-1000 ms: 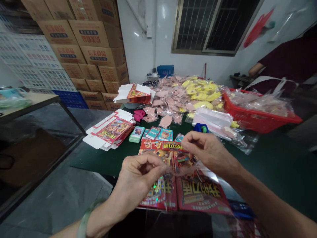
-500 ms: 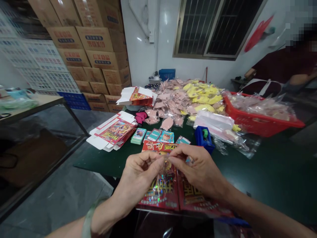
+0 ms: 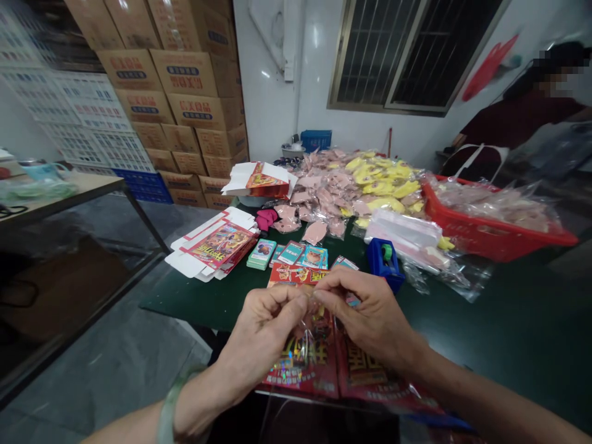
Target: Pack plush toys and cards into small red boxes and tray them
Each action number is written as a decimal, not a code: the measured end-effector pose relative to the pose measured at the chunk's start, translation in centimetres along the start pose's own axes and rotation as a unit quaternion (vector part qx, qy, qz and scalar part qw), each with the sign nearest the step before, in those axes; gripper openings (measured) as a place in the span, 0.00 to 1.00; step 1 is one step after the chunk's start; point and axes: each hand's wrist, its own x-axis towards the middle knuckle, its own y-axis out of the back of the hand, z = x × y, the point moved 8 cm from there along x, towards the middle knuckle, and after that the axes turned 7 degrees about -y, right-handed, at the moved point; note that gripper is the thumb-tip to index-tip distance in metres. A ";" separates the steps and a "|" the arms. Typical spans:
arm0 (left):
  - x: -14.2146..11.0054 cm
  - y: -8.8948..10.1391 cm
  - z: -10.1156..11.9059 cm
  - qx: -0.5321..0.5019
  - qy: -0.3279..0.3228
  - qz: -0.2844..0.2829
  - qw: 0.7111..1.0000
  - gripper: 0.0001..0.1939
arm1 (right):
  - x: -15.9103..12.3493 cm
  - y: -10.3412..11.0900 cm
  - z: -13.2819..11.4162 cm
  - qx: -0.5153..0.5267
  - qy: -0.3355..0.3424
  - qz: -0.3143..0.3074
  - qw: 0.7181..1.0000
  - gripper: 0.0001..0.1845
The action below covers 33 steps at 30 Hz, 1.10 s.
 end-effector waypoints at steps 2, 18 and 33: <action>0.0 0.1 -0.1 -0.001 0.003 0.002 1.000 0.15 | 0.0 0.0 0.1 0.001 -0.009 0.000 1.000 0.08; -2.9 2.1 5.4 0.172 -0.167 0.148 0.960 0.03 | -3.8 0.0 -3.6 -0.286 0.286 0.109 0.908 0.09; -1.2 -0.2 1.0 -0.036 0.013 0.007 0.999 0.12 | -4.7 -0.3 -5.4 -0.342 0.340 0.129 0.866 0.14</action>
